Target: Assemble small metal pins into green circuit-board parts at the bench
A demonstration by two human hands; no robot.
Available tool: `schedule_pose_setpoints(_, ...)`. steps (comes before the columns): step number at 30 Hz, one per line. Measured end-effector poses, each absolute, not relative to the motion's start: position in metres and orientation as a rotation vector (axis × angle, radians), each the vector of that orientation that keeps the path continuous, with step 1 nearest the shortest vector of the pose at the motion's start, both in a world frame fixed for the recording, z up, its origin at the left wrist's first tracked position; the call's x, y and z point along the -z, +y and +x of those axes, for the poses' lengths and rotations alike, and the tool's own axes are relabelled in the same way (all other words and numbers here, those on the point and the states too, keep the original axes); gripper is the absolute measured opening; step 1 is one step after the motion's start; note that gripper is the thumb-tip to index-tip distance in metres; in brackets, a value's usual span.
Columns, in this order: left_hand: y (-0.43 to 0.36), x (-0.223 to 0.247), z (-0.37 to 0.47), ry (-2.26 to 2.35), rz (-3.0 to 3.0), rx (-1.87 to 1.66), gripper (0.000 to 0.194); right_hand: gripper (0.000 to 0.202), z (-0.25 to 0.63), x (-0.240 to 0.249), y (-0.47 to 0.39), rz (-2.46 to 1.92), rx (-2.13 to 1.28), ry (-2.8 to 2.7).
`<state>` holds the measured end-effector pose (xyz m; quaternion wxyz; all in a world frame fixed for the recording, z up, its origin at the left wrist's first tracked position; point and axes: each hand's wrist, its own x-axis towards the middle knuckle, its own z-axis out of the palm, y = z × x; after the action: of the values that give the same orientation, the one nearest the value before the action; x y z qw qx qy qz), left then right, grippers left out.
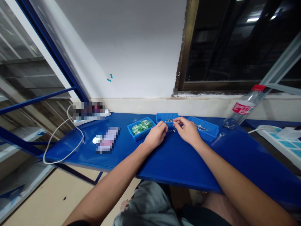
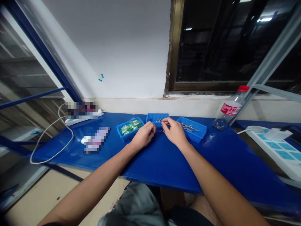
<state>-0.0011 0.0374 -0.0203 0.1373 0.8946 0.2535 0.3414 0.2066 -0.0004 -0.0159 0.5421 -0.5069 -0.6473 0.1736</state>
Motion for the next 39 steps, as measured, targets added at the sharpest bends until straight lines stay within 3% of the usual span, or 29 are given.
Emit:
schedule_pose_setpoints(4, 0.039, 0.021, 0.0, 0.698, 2.335, -1.21, 0.02, 0.016, 0.205, 0.02, -0.002, -1.15, -0.226, -1.92)
schedule_pose_setpoints(12, 0.04, 0.024, 0.003, 0.713, 1.891, -1.216, 0.02, 0.012, 0.196, 0.026, 0.0, -1.145, -0.385, -1.906)
schedule_pose_setpoints(18, 0.034, 0.015, 0.007, 0.703, 1.822, -1.218, 0.039, 0.036, 0.195, 0.019, -0.005, -1.147, -0.345, -1.872)
schedule_pose_setpoints(25, 0.027, 0.008, 0.002, 0.893, 2.005, -1.066, 0.04, 0.011, 0.199, 0.013, -0.005, -1.171, -0.293, -1.758)
schedule_pose_setpoints(32, 0.029, 0.011, 0.001, 0.856, 1.888, -1.021, 0.047, 0.013, 0.199, 0.007, -0.008, -1.136, -0.322, -1.737)
schedule_pose_setpoints(39, 0.032, 0.016, 0.004, 0.792, 1.847, -1.098, 0.027, 0.016, 0.199, 0.015, -0.003, -1.128, -0.45, -1.743)
